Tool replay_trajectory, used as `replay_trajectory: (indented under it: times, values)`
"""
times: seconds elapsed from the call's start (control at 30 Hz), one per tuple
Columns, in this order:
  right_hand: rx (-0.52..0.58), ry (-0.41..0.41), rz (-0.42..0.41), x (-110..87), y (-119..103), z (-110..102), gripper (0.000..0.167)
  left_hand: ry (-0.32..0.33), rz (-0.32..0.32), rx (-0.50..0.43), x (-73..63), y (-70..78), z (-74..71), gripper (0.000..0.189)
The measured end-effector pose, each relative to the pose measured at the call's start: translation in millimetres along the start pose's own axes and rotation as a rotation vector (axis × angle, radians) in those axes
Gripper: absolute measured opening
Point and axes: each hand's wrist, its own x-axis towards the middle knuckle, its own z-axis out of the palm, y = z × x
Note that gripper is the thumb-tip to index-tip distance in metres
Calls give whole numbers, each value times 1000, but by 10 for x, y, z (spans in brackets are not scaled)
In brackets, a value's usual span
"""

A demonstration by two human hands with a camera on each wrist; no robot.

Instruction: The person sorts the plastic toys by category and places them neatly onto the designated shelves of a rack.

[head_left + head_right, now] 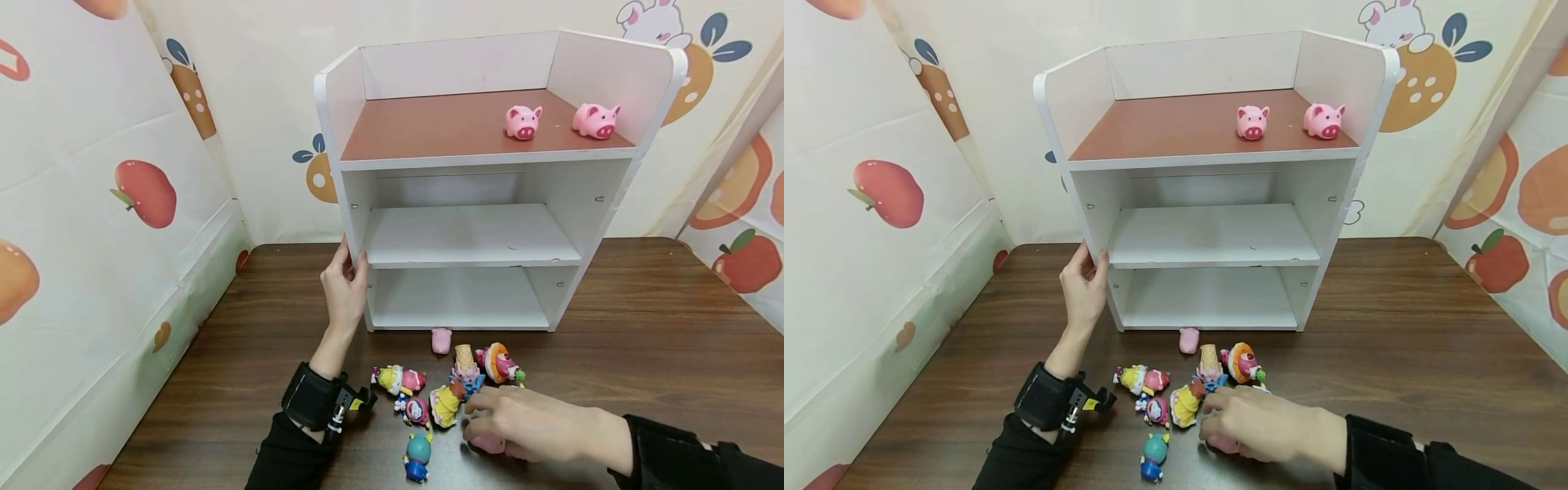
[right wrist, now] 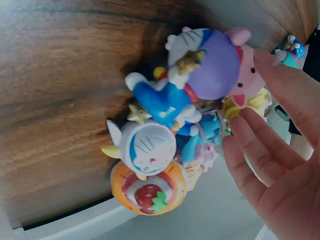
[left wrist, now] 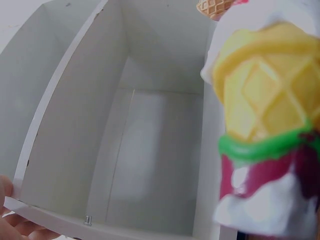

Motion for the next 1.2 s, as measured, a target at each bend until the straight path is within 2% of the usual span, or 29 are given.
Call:
replay_trajectory:
  times: [0.13, 0.27, 0.43, 0.63, 0.87, 1.0, 1.2]
  values:
    - [15, 3, -16, 4, 22, 51, 41, 1, 0, -2, 1, -2, 0, 37]
    - [65, -22, 7, 7, 26, 97, 35, 3, 1, 2, 4, -6, 1, 37]
    - [89, -10, 91, 1, 14, 135, 32, 3, 1, 6, 2, -15, 3, 36]
    - [11, 84, 198, 3, -15, 170, 32, 6, 9, 10, 4, -25, 5, 37]
    - [35, 21, 371, 22, -50, 145, 29, 6, 8, 5, 15, -20, 10, 37]
    - [35, 37, 405, 23, -61, 140, 30, 7, 13, 1, 20, -20, 12, 37]
    - [0, 94, 407, 23, -129, 130, 33, 6, 9, 5, 11, -18, 7, 37]
